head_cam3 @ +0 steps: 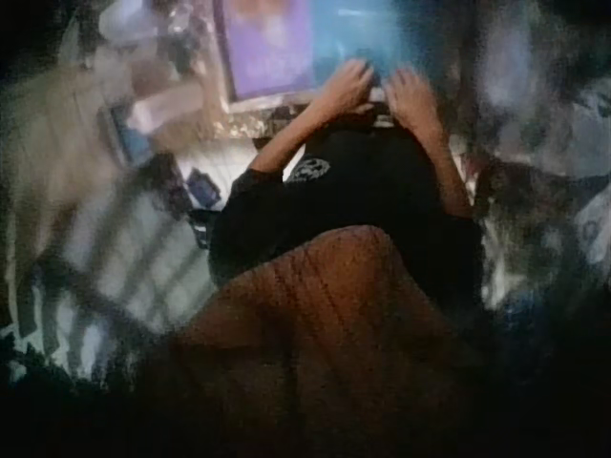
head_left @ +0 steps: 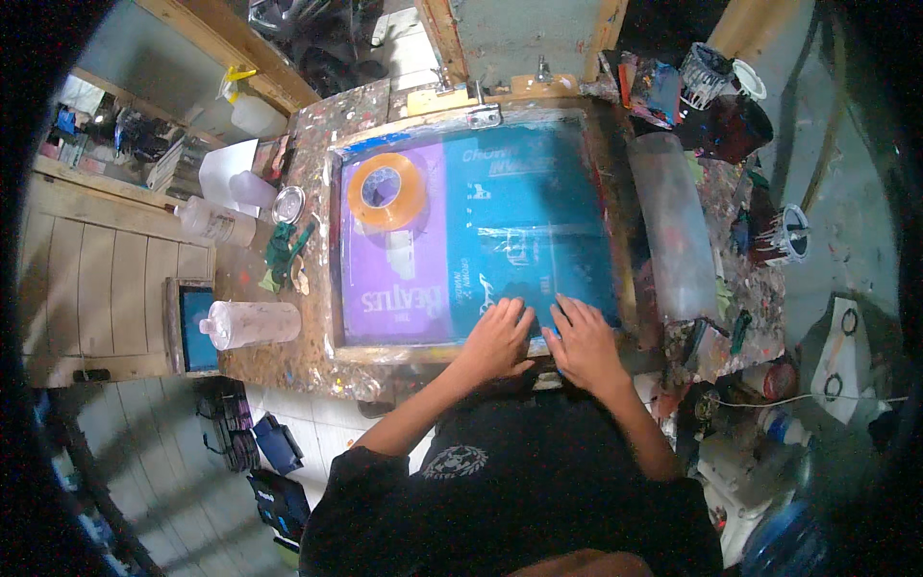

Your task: The person applies adhesive tape to the edges of a screen printing frame to mask the borders around the stenciled designs.

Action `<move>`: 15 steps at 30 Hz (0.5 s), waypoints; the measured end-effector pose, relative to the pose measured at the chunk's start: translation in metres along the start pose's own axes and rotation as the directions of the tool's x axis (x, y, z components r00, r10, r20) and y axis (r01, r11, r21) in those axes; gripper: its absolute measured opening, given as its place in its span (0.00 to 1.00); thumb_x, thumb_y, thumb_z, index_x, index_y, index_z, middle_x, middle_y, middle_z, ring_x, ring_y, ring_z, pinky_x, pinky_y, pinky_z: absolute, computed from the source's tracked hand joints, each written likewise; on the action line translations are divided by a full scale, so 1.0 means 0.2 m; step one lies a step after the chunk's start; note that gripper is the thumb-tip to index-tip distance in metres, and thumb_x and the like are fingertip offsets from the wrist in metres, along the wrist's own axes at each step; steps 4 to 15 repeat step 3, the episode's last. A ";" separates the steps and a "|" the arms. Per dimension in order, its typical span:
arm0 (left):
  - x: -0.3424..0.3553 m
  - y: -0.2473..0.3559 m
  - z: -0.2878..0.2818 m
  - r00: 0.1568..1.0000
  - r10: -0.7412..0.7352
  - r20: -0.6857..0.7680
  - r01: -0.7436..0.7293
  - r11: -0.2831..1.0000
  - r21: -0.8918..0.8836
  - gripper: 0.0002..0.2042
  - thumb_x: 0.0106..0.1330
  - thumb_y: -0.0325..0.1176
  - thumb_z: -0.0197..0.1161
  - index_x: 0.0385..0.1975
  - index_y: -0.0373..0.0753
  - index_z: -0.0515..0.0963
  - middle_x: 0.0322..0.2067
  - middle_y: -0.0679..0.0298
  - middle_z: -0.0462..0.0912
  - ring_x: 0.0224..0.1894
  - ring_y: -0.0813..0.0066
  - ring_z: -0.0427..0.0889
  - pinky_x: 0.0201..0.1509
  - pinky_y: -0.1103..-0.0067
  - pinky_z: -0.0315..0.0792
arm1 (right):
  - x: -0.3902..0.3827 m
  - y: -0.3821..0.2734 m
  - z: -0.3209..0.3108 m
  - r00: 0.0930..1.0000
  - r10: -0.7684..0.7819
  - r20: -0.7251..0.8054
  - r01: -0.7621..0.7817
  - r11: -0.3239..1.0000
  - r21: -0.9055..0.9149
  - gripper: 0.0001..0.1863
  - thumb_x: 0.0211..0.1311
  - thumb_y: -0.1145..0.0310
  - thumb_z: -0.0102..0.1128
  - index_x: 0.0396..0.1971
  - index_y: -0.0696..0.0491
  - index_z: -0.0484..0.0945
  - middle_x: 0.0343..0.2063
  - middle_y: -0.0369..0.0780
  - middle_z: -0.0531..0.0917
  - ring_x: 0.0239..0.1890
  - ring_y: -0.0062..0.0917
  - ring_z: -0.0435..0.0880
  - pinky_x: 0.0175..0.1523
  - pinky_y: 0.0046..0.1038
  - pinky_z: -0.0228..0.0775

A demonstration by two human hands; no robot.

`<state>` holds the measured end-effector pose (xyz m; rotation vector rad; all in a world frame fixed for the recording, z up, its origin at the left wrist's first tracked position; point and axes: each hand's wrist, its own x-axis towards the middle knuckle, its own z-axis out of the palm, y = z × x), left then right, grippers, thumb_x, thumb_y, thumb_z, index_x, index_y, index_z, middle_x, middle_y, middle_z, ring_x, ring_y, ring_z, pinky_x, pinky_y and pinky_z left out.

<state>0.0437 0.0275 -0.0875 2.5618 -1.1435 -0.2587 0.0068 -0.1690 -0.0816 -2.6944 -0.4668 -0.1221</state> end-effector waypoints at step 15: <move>-0.01 -0.01 0.04 0.994 -0.063 0.087 0.064 0.998 -0.006 0.43 0.45 0.50 0.73 0.59 0.33 0.62 0.57 0.47 0.64 0.58 0.48 0.65 0.63 0.61 0.63 | -0.01 -0.01 0.01 0.994 0.000 0.107 -0.011 0.995 0.100 0.22 0.61 0.58 0.57 0.48 0.59 0.75 0.53 0.48 0.74 0.56 0.42 0.72 0.60 0.40 0.63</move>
